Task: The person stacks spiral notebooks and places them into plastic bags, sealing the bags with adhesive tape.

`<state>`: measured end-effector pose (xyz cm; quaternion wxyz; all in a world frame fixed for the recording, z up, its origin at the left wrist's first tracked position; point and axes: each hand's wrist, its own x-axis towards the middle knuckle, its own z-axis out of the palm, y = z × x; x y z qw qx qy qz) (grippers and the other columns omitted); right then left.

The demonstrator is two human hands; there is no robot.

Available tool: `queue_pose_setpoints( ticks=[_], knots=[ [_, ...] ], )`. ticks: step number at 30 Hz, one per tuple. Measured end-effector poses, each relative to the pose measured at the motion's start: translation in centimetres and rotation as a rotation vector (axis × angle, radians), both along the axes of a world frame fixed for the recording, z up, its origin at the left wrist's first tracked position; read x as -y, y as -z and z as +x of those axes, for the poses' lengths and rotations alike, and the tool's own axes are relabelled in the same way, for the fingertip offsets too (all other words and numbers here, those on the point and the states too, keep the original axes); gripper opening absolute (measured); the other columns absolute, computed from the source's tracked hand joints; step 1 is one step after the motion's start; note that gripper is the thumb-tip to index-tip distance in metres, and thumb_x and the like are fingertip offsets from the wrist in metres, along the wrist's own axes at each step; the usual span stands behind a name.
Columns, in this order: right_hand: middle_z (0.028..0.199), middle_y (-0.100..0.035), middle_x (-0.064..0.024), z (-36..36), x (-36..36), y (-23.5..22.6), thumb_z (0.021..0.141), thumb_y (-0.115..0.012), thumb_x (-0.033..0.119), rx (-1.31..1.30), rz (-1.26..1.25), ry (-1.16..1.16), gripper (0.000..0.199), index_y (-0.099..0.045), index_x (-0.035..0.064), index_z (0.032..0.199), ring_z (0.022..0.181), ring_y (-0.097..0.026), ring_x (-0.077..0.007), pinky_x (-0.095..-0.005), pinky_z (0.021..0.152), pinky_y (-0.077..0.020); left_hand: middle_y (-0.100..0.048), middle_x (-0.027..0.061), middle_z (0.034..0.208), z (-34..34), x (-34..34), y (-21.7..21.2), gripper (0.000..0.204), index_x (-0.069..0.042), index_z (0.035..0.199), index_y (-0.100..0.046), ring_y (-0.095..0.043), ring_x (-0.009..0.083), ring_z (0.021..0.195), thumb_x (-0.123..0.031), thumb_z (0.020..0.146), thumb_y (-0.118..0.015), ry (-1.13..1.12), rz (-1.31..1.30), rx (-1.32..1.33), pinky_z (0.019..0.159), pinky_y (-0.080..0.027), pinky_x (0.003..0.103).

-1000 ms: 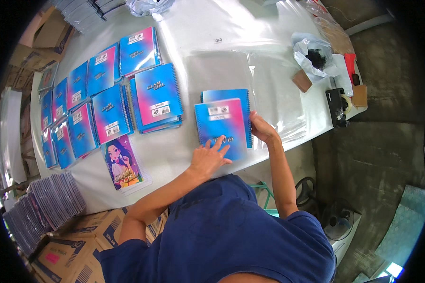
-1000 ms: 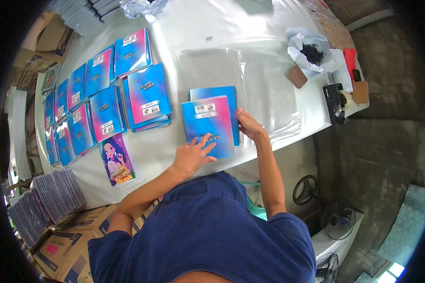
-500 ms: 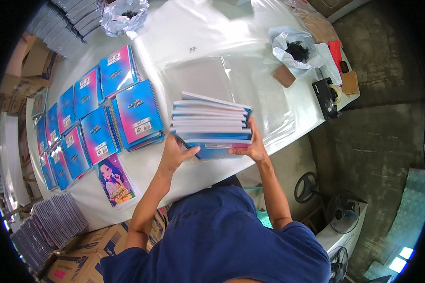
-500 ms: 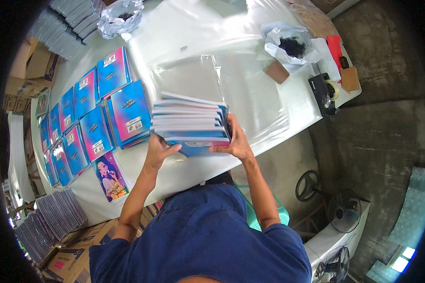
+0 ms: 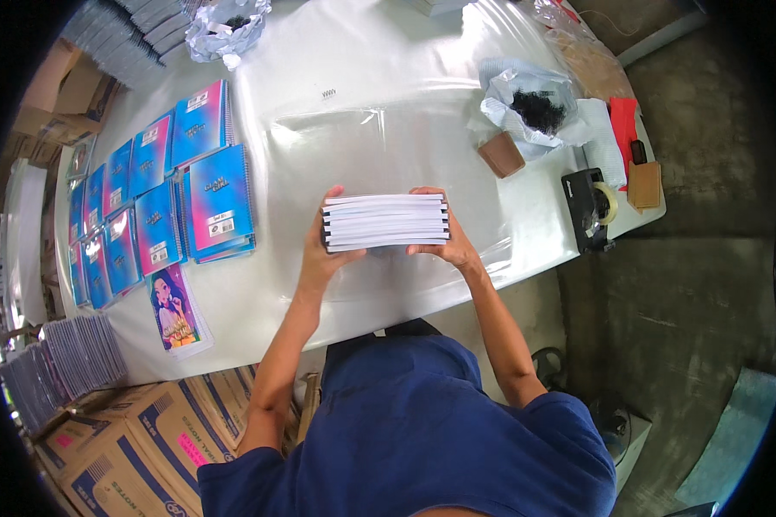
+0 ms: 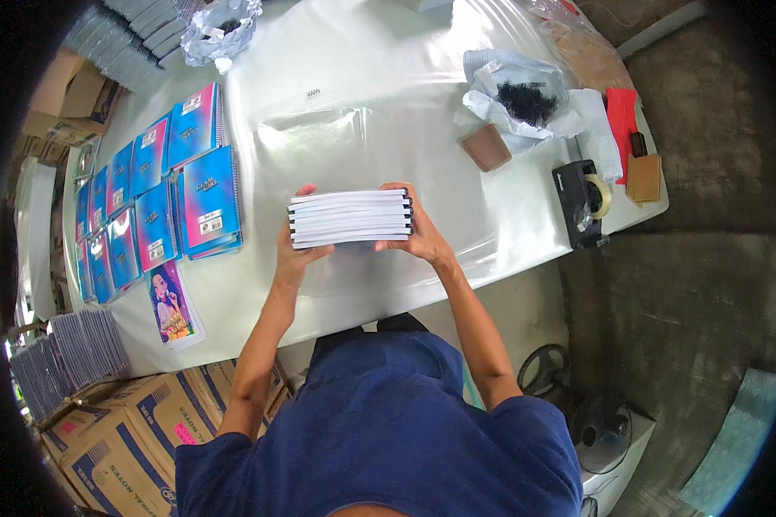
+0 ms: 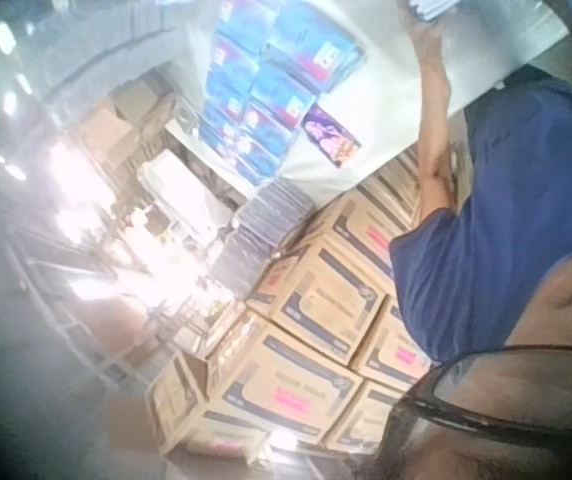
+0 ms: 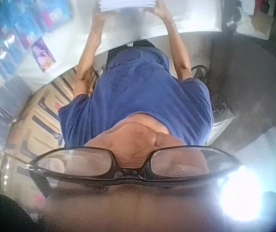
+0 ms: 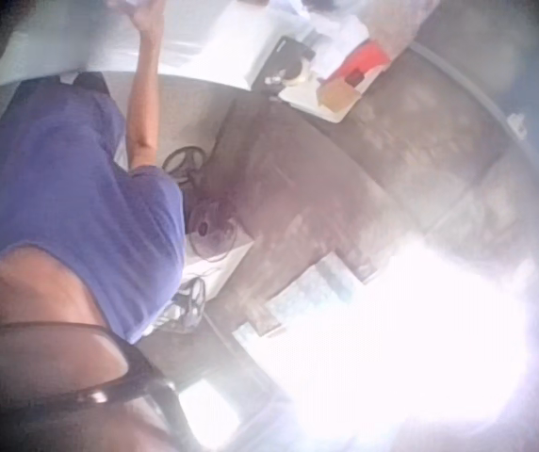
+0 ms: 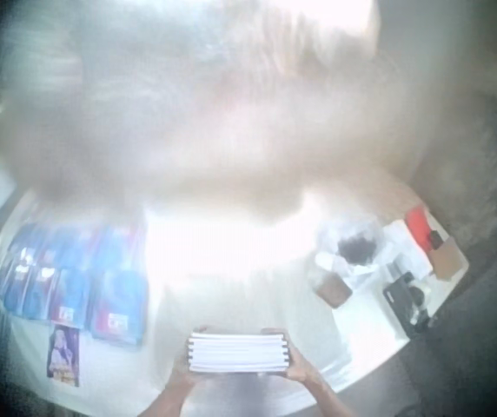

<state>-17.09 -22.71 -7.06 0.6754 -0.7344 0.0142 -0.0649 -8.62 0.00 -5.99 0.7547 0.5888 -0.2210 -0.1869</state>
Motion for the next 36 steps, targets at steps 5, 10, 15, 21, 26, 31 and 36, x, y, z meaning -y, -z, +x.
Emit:
queue_pose_setpoints(
  ticks=[5, 10, 15, 21, 26, 31, 36],
  knots=[
    [0.113, -0.050, -0.0080, 0.0, 1.9, 0.6, 0.057, -0.091, 0.021, 0.008, -0.106, -0.080, 0.086, -0.040, 0.0071, 0.125, 0.109, -0.049, -0.0221, -0.0356, 0.096, -0.0392, -0.059, 0.0087, 0.123, -0.1, -2.1, 2.7, 0.074, 0.000, 0.133, -0.050, -0.057, 0.0153, 0.109, 0.002, 0.066, -0.081, -0.022, 0.143, -0.008, 0.096, -0.046, 0.031],
    [0.109, -0.054, -0.0079, 0.9, 2.1, 1.1, 0.054, -0.093, 0.025, -0.011, -0.077, -0.012, 0.087, -0.043, 0.0059, 0.123, 0.105, -0.052, -0.0235, -0.0369, 0.095, -0.0407, -0.066, 0.0072, 0.110, 0.6, -2.6, 2.4, 0.062, 0.001, 0.127, -0.056, -0.062, 0.0136, 0.098, 0.001, 0.070, -0.081, 0.001, 0.250, -0.081, 0.088, -0.050, 0.029],
    [0.116, -0.057, -0.0093, 0.8, 2.0, 0.5, 0.050, -0.094, 0.027, -0.079, -0.021, -0.021, 0.090, -0.046, 0.0042, 0.123, 0.110, -0.053, -0.0241, -0.0387, 0.098, -0.0402, -0.066, 0.0078, 0.109, 1.2, -3.5, 2.2, 0.061, 0.002, 0.126, -0.056, -0.061, 0.0135, 0.098, 0.000, 0.071, -0.081, 0.075, 0.192, -0.132, 0.088, -0.050, 0.030],
    [0.117, -0.058, -0.0101, 1.1, 0.5, 0.6, 0.057, -0.091, 0.025, -0.108, 0.189, 0.227, 0.087, -0.046, 0.0004, 0.128, 0.110, -0.054, -0.0213, -0.0367, 0.099, -0.0408, -0.062, 0.0108, 0.118, 3.7, -1.8, 0.7, 0.058, 0.002, 0.131, -0.052, -0.058, 0.0151, 0.105, -0.026, 0.085, -0.072, 0.136, 0.319, -0.117, 0.090, -0.049, 0.030],
    [0.108, -0.062, -0.0126, -1.2, 1.4, -0.7, 0.065, -0.081, 0.024, -0.305, 0.574, 0.326, 0.071, -0.050, -0.0039, 0.123, 0.094, -0.061, -0.0199, -0.0316, 0.085, -0.0497, -0.048, 0.0078, 0.139, 4.9, -0.7, 4.7, 0.066, -0.015, 0.140, -0.045, -0.043, 0.0284, 0.129, -0.050, 0.087, -0.061, 0.215, 0.577, 0.267, 0.104, -0.037, 0.046],
    [0.106, -0.062, -0.0127, -4.9, 3.5, -1.7, 0.063, -0.081, 0.023, -0.302, 0.404, 0.476, 0.072, -0.051, -0.0033, 0.123, 0.094, -0.062, -0.0208, -0.0308, 0.083, -0.0506, -0.017, -0.0039, 0.158, 0.0, 0.2, 9.1, 0.061, -0.038, 0.143, -0.038, -0.009, 0.0360, 0.144, -0.048, 0.087, -0.058, 0.157, 1.132, 0.939, 0.108, -0.019, 0.065],
    [0.107, -0.062, -0.0116, -4.6, 4.3, -3.7, 0.058, -0.083, 0.024, -0.260, 0.270, 0.439, 0.077, -0.053, -0.0020, 0.123, 0.096, -0.061, -0.0210, -0.0316, 0.088, -0.0475, -0.021, 0.0094, 0.156, 0.7, 0.7, 8.3, 0.097, -0.019, 0.149, -0.026, -0.015, 0.0362, 0.143, -0.059, 0.072, -0.069, 0.061, 0.635, 0.613, 0.113, -0.020, 0.052]
  ],
)
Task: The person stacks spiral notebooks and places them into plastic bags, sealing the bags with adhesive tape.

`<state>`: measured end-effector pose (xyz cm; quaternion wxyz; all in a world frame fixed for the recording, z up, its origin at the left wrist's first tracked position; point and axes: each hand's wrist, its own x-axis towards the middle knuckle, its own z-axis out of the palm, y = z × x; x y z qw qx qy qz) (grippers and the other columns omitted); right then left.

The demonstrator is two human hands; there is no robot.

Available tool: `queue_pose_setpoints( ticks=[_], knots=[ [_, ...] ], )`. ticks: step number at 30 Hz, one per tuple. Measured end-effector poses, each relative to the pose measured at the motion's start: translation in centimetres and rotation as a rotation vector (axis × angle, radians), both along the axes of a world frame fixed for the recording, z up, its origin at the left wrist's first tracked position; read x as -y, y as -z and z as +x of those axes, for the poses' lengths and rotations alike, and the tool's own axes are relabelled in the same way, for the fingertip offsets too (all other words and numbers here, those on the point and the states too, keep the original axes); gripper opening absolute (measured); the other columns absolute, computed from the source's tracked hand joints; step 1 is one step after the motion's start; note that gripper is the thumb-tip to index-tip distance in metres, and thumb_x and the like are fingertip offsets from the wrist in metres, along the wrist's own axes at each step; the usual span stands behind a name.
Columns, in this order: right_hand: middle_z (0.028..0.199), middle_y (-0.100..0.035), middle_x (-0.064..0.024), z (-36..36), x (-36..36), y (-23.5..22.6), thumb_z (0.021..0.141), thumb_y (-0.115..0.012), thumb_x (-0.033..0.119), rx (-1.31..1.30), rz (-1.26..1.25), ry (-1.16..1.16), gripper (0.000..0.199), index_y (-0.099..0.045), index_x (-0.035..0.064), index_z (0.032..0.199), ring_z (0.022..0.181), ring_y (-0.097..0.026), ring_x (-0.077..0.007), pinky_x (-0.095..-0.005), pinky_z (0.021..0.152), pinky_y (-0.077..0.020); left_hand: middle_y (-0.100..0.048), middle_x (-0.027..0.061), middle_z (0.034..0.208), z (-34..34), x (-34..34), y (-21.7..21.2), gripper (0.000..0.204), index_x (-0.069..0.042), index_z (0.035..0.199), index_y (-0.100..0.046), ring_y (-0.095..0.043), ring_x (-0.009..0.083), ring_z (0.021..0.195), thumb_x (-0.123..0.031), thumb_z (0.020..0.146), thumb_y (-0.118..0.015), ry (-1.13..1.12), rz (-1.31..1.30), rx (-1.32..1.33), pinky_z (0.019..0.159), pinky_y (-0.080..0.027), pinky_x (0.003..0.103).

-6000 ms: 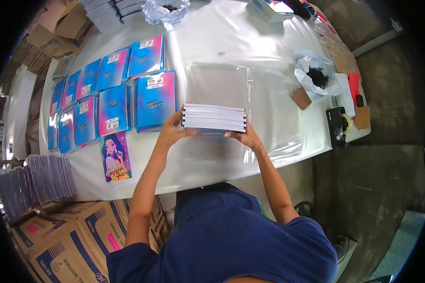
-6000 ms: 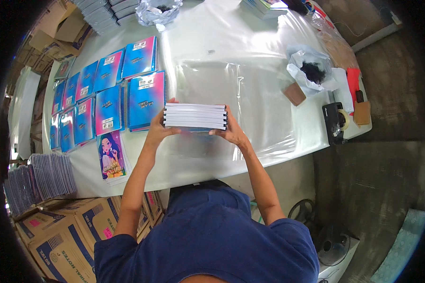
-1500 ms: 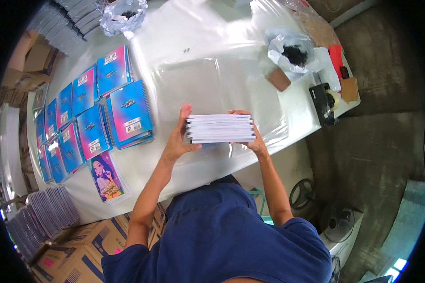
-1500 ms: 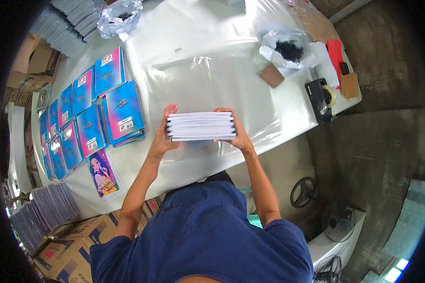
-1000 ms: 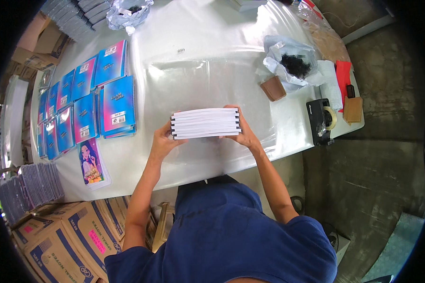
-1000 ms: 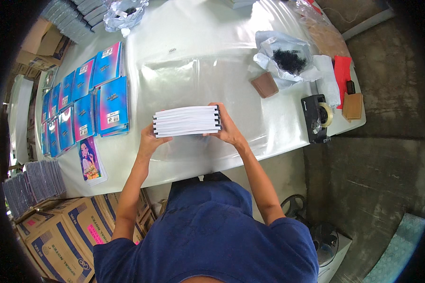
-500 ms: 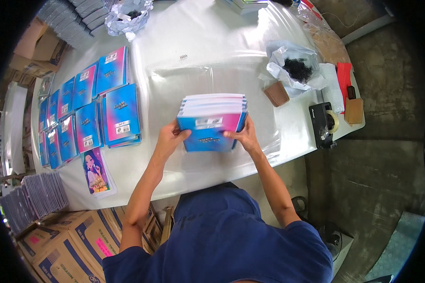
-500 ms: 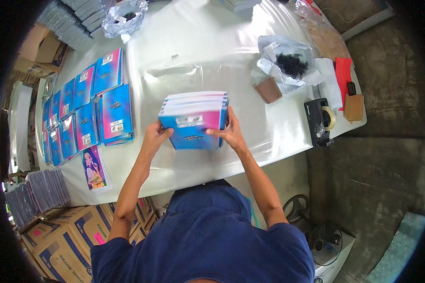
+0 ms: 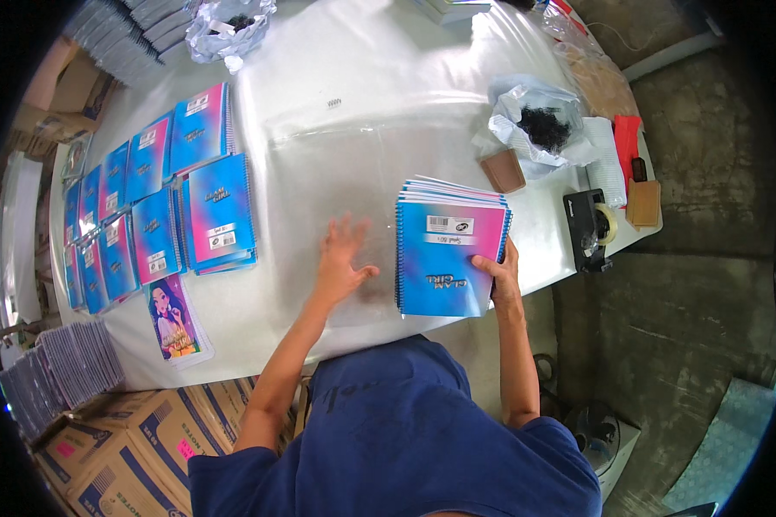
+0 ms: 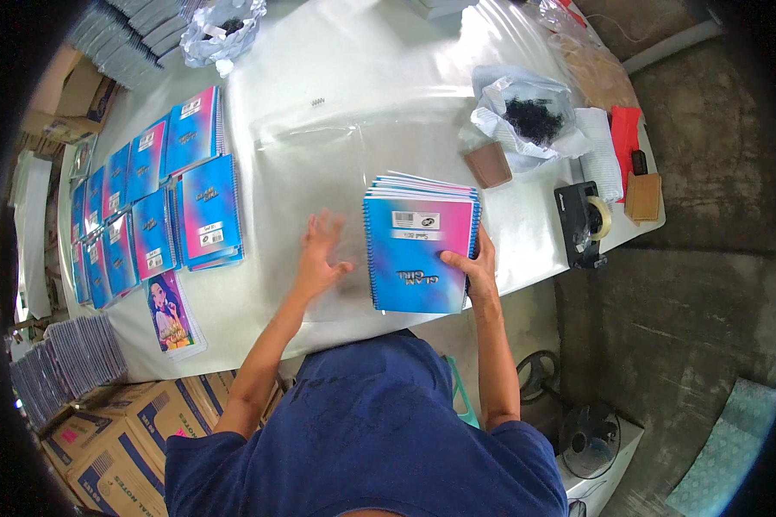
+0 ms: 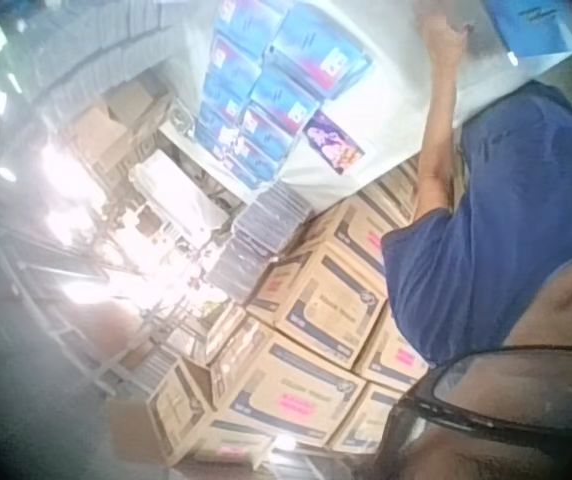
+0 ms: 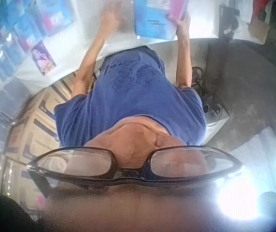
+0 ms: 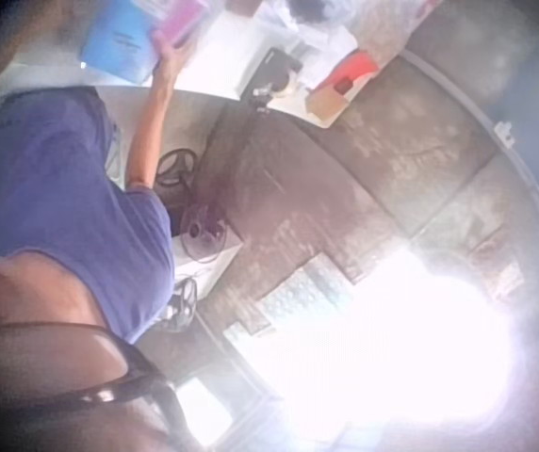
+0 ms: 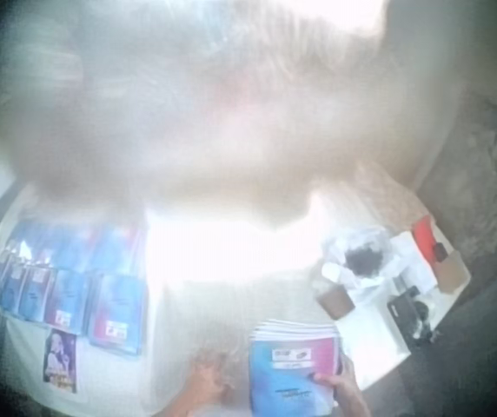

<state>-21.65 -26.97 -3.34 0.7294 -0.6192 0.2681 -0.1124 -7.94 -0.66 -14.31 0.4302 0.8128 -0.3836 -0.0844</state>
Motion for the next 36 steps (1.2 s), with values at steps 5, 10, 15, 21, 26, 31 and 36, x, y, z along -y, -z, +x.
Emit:
queue_pose_setpoints(
  ticks=[5, 10, 15, 21, 26, 31, 36],
  knots=[
    [0.114, -0.059, -0.0091, 2.9, -1.7, -0.8, 0.051, -0.089, 0.025, 0.124, -0.089, -0.141, 0.086, -0.052, -0.0002, 0.125, 0.107, -0.055, -0.0200, -0.0320, 0.096, -0.0408, -0.032, 0.0147, 0.149, 3.1, 1.4, -9.1, 0.121, -0.006, 0.149, -0.019, -0.028, 0.0283, 0.138, -0.041, 0.057, -0.088, 0.169, -0.520, -0.768, 0.113, -0.027, 0.040],
    [0.114, -0.058, -0.0070, 4.4, -2.2, 0.4, 0.051, -0.092, 0.012, 0.091, -0.105, -0.317, 0.093, -0.044, 0.0021, 0.130, 0.110, -0.052, -0.0187, -0.0323, 0.097, -0.0401, -0.051, 0.0077, 0.134, 1.7, -0.8, -9.7, 0.105, -0.006, 0.147, -0.027, -0.048, 0.0184, 0.123, -0.009, 0.062, -0.088, 0.016, -0.446, -0.724, 0.106, -0.039, 0.034],
    [0.120, -0.054, -0.0047, 4.2, -0.9, 5.6, 0.056, -0.092, 0.013, 0.107, -0.289, -0.404, 0.092, -0.040, 0.0042, 0.132, 0.114, -0.049, -0.0181, -0.0340, 0.099, -0.0409, -0.055, 0.0094, 0.132, 1.2, -1.7, -5.0, 0.077, -0.002, 0.137, -0.047, -0.051, 0.0171, 0.121, 0.000, 0.068, -0.081, -0.064, -0.366, -0.664, 0.103, -0.042, 0.033],
    [0.119, -0.057, -0.0064, 5.2, -1.3, 4.5, 0.060, -0.090, 0.011, 0.074, -0.098, -0.318, 0.090, -0.041, 0.0011, 0.135, 0.113, -0.052, -0.0196, -0.0343, 0.100, -0.0407, -0.055, 0.0138, 0.132, 2.3, -1.8, -3.9, 0.067, 0.005, 0.137, -0.043, -0.052, 0.0201, 0.121, -0.009, 0.079, -0.075, -0.098, -0.292, -0.641, 0.104, -0.039, 0.035],
    [0.107, -0.064, -0.0180, 9.8, -1.5, 2.4, 0.070, -0.082, 0.032, -0.009, -0.132, -0.273, 0.069, -0.055, -0.0087, 0.119, 0.098, -0.062, -0.0225, -0.0328, 0.090, -0.0488, -0.064, 0.0056, 0.108, 6.3, 0.4, -8.0, 0.050, 0.000, 0.127, -0.055, -0.061, 0.0156, 0.097, -0.025, 0.086, -0.070, -0.233, -0.307, -0.732, 0.089, -0.047, 0.031],
    [0.094, -0.066, -0.0232, 12.0, -2.1, 5.6, 0.066, -0.082, 0.036, -0.256, 0.052, -0.220, 0.069, -0.060, -0.0148, 0.107, 0.082, -0.067, -0.0279, -0.0330, 0.083, -0.0511, -0.065, 0.0056, 0.109, 8.3, 0.9, -4.8, 0.046, -0.001, 0.127, -0.056, -0.062, 0.0148, 0.093, -0.028, 0.091, -0.065, -0.372, -0.122, -1.121, 0.086, -0.049, 0.030],
    [0.089, -0.067, -0.0238, 11.8, -1.6, 6.5, 0.063, -0.081, 0.045, -0.343, -0.074, -0.275, 0.074, -0.063, -0.0136, 0.103, 0.078, -0.067, -0.0305, -0.0362, 0.081, -0.0495, -0.066, 0.0059, 0.104, 7.9, 0.8, -3.7, 0.043, -0.002, 0.125, -0.058, -0.063, 0.0154, 0.091, -0.027, 0.090, -0.066, -0.339, -0.157, -1.128, 0.083, -0.051, 0.032]
  ],
)
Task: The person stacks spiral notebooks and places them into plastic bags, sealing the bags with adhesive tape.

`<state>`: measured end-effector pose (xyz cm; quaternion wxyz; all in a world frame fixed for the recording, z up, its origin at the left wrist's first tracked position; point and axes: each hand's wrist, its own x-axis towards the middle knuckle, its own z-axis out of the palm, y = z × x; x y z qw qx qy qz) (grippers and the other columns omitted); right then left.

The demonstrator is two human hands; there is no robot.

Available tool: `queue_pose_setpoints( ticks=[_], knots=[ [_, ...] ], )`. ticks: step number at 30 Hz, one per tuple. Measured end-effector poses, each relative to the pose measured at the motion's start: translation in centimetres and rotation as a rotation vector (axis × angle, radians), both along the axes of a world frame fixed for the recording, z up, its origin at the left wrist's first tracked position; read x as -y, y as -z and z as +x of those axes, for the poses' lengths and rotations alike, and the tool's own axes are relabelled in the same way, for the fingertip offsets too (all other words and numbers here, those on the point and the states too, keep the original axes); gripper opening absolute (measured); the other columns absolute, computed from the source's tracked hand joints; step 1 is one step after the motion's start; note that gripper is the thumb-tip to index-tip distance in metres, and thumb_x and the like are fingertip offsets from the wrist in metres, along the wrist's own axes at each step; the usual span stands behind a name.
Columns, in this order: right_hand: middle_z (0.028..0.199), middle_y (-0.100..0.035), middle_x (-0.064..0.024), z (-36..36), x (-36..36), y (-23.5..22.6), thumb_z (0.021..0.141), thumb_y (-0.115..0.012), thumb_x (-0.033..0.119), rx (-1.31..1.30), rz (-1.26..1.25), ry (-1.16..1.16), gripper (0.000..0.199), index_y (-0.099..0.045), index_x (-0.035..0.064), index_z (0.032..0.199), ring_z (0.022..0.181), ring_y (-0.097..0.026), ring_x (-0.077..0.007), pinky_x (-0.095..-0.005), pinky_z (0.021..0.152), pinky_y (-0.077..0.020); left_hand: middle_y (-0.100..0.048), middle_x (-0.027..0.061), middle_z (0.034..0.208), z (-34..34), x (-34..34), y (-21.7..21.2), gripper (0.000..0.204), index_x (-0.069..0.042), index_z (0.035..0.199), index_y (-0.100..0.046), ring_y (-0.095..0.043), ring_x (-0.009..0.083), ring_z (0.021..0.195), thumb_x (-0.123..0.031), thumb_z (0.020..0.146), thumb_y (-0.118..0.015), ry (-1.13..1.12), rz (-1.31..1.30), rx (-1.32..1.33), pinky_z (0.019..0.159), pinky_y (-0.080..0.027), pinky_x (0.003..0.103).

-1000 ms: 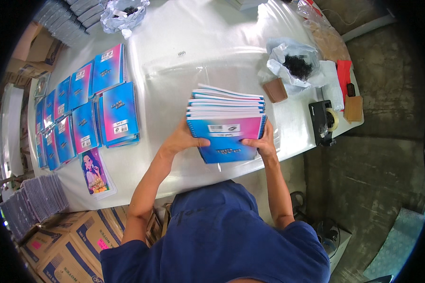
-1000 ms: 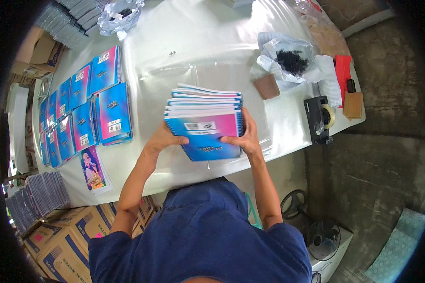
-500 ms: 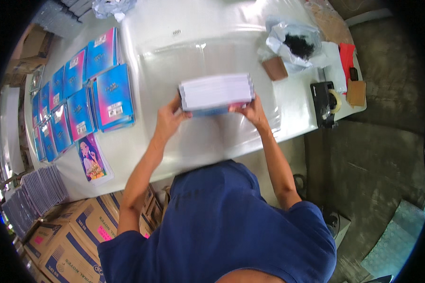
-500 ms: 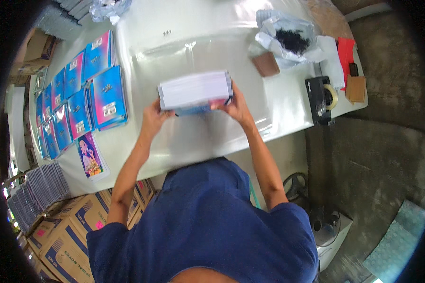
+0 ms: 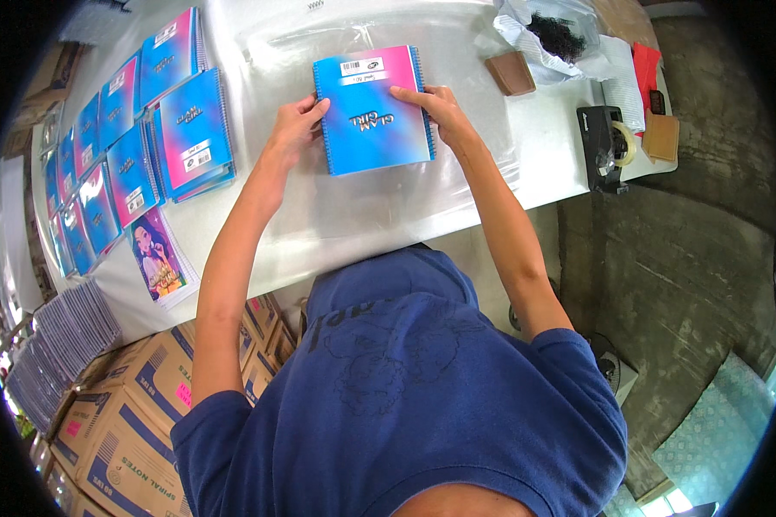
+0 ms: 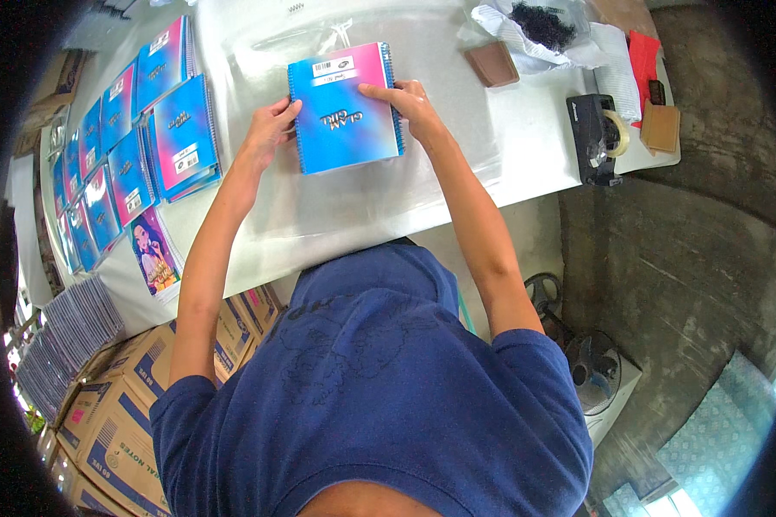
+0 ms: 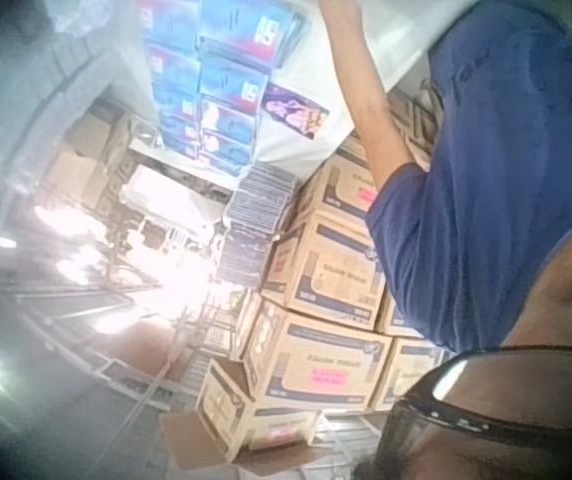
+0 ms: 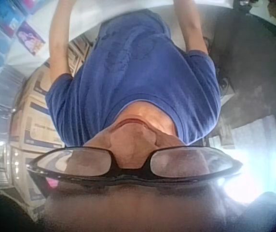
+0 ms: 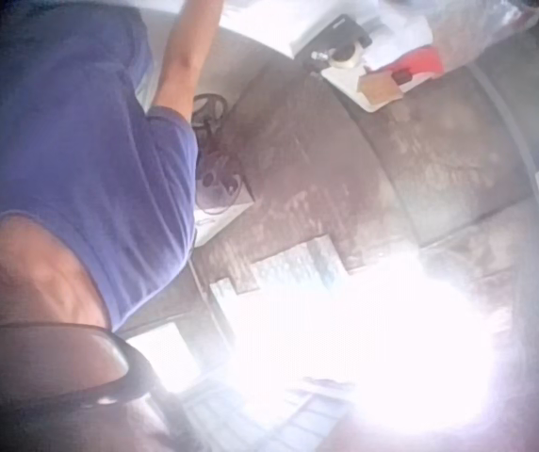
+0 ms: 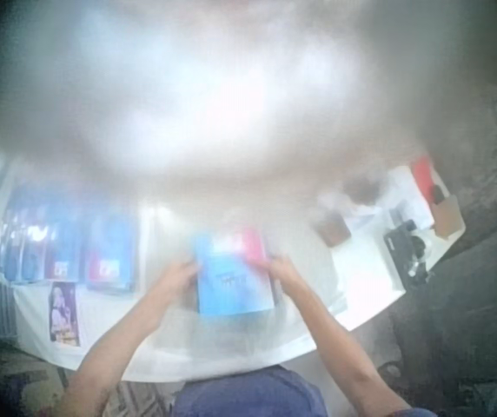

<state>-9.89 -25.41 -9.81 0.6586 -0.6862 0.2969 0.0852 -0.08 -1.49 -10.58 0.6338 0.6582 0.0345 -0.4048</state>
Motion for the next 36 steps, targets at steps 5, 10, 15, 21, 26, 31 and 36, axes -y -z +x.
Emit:
queue_pose_setpoints(
  ticks=[5, 10, 15, 21, 26, 31, 36],
  knots=[
    [0.084, -0.068, -0.0229, -0.2, -0.1, 0.7, 0.062, -0.081, 0.050, -0.030, -0.070, 0.010, 0.076, -0.064, -0.0136, 0.100, 0.078, -0.067, -0.0300, -0.0348, 0.081, -0.0488, -0.068, 0.0062, 0.098, -0.4, 0.6, 1.3, 0.034, -0.001, 0.116, -0.064, -0.064, 0.0149, 0.083, -0.023, 0.090, -0.064, -0.024, 0.139, 0.163, 0.074, -0.052, 0.031],
    [0.098, -0.064, -0.0263, -0.6, 0.0, 0.6, 0.071, -0.075, 0.054, 0.027, -0.564, 0.013, 0.073, -0.063, -0.0103, 0.104, 0.094, -0.063, -0.0354, -0.0418, 0.085, -0.0487, -0.071, 0.0061, 0.090, 0.0, 0.6, 3.2, 0.038, 0.000, 0.111, -0.067, -0.065, 0.0141, 0.077, -0.030, 0.087, -0.066, 0.001, 0.223, 0.304, 0.072, -0.051, 0.029],
    [0.113, -0.057, -0.0257, -7.8, 3.7, 1.5, 0.076, -0.074, 0.045, -0.016, -1.195, 0.286, 0.056, -0.063, -0.0037, 0.101, 0.109, -0.054, -0.0393, -0.0489, 0.084, -0.0469, -0.070, 0.0080, 0.104, -0.2, 1.0, 5.4, 0.046, -0.005, 0.125, -0.060, -0.064, 0.0140, 0.084, -0.033, 0.089, -0.063, 0.033, 0.298, 0.496, 0.070, -0.051, 0.029],
    [0.105, -0.060, -0.0199, -11.7, 6.6, 1.9, 0.073, -0.078, 0.035, -0.535, -1.288, 0.157, 0.044, -0.063, 0.0003, 0.097, 0.103, -0.056, -0.0352, -0.0460, 0.083, -0.0463, -0.057, 0.0093, 0.130, -1.9, -1.8, 2.3, 0.052, -0.007, 0.139, -0.046, -0.060, 0.0169, 0.104, -0.019, 0.091, -0.060, -0.249, 0.045, 0.317, 0.081, -0.048, 0.024],
    [0.091, -0.066, -0.0180, -12.4, 8.6, 1.0, 0.072, -0.078, 0.023, -0.422, -0.972, 0.268, 0.034, -0.061, -0.0005, 0.090, 0.086, -0.065, -0.0367, -0.0460, 0.074, -0.0497, -0.052, 0.0106, 0.134, -1.4, -3.7, 4.4, 0.052, -0.008, 0.139, -0.046, -0.057, 0.0175, 0.113, -0.004, 0.089, -0.057, -0.227, -0.046, 0.424, 0.090, -0.043, 0.023],
    [0.078, -0.067, -0.0158, -13.3, 8.4, -0.2, 0.072, -0.075, 0.011, -0.211, -0.968, 0.249, 0.022, -0.058, 0.0011, 0.082, 0.078, -0.066, -0.0335, -0.0438, 0.071, -0.0497, -0.054, 0.0085, 0.133, -1.4, -4.7, 4.0, 0.052, -0.011, 0.139, -0.047, -0.056, 0.0178, 0.115, 0.000, 0.089, -0.053, -0.235, 0.029, 0.401, 0.093, -0.042, 0.024],
    [0.069, -0.064, -0.0147, -12.9, 6.8, -1.1, 0.071, -0.073, 0.004, -0.180, -1.187, 0.223, 0.018, -0.058, 0.0017, 0.080, 0.066, -0.064, -0.0314, -0.0417, 0.067, -0.0476, -0.053, 0.0069, 0.135, -1.6, -5.2, 1.1, 0.055, -0.015, 0.138, -0.049, -0.055, 0.0156, 0.118, 0.002, 0.086, -0.054, -0.182, 0.241, 0.535, 0.090, -0.043, 0.023]
  ],
)
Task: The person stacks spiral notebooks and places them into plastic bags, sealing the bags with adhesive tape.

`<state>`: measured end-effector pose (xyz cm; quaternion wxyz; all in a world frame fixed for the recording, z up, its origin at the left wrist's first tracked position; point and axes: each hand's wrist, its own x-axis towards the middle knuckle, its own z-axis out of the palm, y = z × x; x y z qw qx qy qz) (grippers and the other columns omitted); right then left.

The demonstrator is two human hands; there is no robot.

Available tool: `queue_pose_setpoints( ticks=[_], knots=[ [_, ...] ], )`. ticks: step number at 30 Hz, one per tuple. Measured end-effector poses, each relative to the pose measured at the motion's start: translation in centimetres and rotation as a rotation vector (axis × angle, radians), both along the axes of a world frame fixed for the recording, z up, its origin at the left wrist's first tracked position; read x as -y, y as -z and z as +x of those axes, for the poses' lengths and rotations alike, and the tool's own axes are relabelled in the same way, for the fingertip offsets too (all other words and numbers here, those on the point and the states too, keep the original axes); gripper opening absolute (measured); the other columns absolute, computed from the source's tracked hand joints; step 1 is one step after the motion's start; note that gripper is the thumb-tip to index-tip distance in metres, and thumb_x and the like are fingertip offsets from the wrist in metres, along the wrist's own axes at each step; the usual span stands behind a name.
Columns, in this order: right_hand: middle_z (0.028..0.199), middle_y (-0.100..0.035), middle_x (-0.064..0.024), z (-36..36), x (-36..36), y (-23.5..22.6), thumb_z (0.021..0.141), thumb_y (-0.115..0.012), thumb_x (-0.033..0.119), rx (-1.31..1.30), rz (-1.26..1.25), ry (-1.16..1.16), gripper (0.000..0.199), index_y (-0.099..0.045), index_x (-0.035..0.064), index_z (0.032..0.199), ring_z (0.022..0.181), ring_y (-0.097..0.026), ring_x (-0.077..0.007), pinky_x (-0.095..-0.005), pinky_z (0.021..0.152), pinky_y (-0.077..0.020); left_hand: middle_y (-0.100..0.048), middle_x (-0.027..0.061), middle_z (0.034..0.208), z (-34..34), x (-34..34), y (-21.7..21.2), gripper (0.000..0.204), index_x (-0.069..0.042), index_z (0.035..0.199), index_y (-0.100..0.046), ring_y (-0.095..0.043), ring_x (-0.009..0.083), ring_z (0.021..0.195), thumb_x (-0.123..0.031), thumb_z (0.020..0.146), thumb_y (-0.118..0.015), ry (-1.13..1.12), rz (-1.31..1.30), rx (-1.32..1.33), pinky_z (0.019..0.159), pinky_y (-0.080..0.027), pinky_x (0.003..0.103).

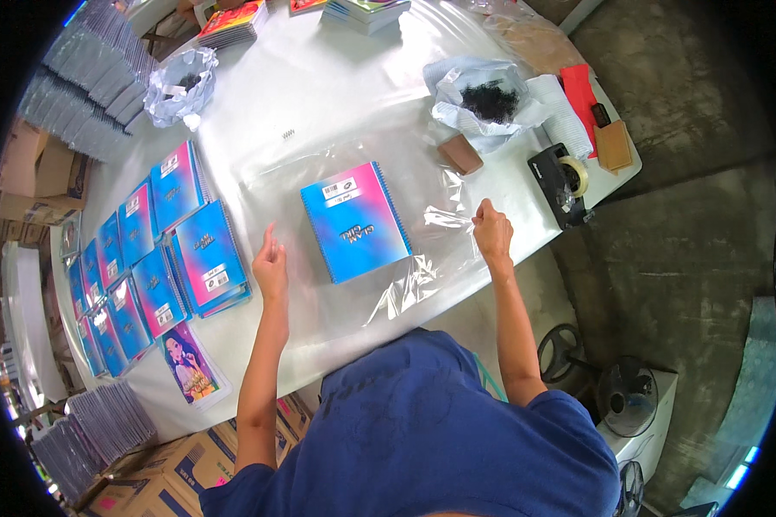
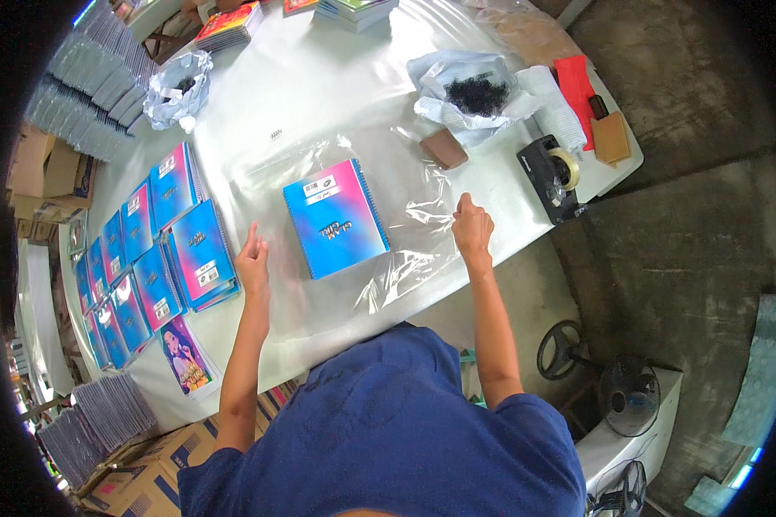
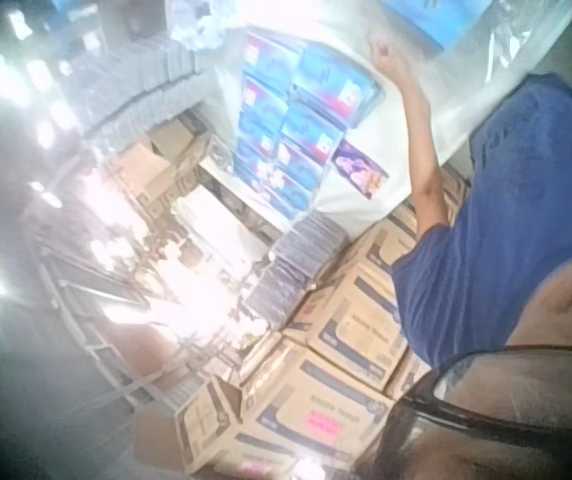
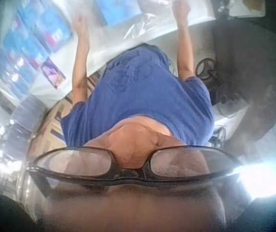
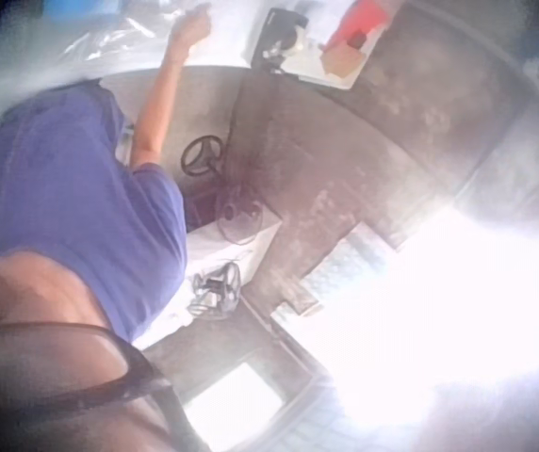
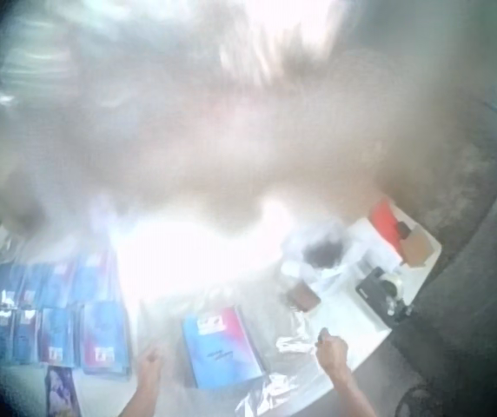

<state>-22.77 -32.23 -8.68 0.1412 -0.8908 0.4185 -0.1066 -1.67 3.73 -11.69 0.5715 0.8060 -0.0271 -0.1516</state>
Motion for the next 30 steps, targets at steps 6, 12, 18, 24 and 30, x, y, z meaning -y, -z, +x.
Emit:
queue_pose_setpoints(
  ticks=[6, 12, 18, 24, 30],
  knots=[
    [0.073, -0.061, -0.0122, 0.3, -3.4, -3.3, 0.073, -0.066, 0.002, 0.208, -0.224, -0.289, 0.012, -0.056, 0.0058, 0.077, 0.064, -0.059, -0.0309, -0.0412, 0.069, -0.0409, -0.046, 0.0152, 0.141, -1.9, 7.4, -6.0, 0.059, -0.017, 0.135, -0.052, -0.051, 0.0243, 0.125, 0.006, 0.081, -0.057, 0.324, -0.034, 0.565, 0.096, -0.046, 0.030],
    [0.069, -0.058, -0.0097, 1.7, -8.5, -6.2, 0.081, -0.055, 0.002, 0.213, -0.244, -0.515, 0.011, -0.058, 0.0071, 0.090, 0.063, -0.058, -0.0283, -0.0369, 0.064, -0.0395, -0.041, -0.0008, 0.146, -3.1, 22.0, -11.2, 0.050, -0.022, 0.124, -0.061, -0.026, 0.0279, 0.141, -0.008, 0.076, -0.064, 1.308, 0.373, 1.313, 0.114, -0.020, 0.057],
    [0.074, -0.060, -0.0112, 0.1, -10.0, -8.2, 0.076, -0.065, 0.003, 0.155, -0.134, -0.462, 0.016, -0.056, 0.0041, 0.089, 0.067, -0.060, -0.0270, -0.0382, 0.066, -0.0387, -0.054, -0.0084, 0.133, 2.4, 27.3, -10.5, 0.020, -0.025, 0.095, -0.073, -0.027, 0.0243, 0.141, -0.020, 0.079, -0.062, 1.421, 1.151, 1.481, 0.115, -0.014, 0.057],
    [0.074, -0.061, -0.0098, -2.0, -12.2, -9.5, 0.077, -0.062, 0.005, 0.188, -0.078, -0.604, 0.012, -0.055, 0.0049, 0.087, 0.069, -0.061, -0.0259, -0.0394, 0.071, -0.0429, -0.050, -0.0076, 0.138, 6.1, 17.5, -9.8, 0.021, -0.023, 0.102, -0.072, -0.026, 0.0278, 0.141, -0.024, 0.084, -0.061, 1.110, 0.770, 1.277, 0.114, -0.017, 0.058],
    [0.083, -0.059, -0.0124, -0.5, -17.7, -6.3, 0.075, -0.055, 0.000, -0.010, 0.109, -0.800, 0.021, -0.050, 0.0022, 0.095, 0.064, -0.063, -0.0302, -0.0406, 0.058, -0.0483, -0.026, 0.0131, 0.153, 2.2, 10.2, -4.8, 0.045, -0.016, 0.133, -0.054, -0.017, 0.0426, 0.141, -0.032, 0.091, -0.057, 0.414, 0.560, 0.720, 0.110, -0.019, 0.061]
  ],
)
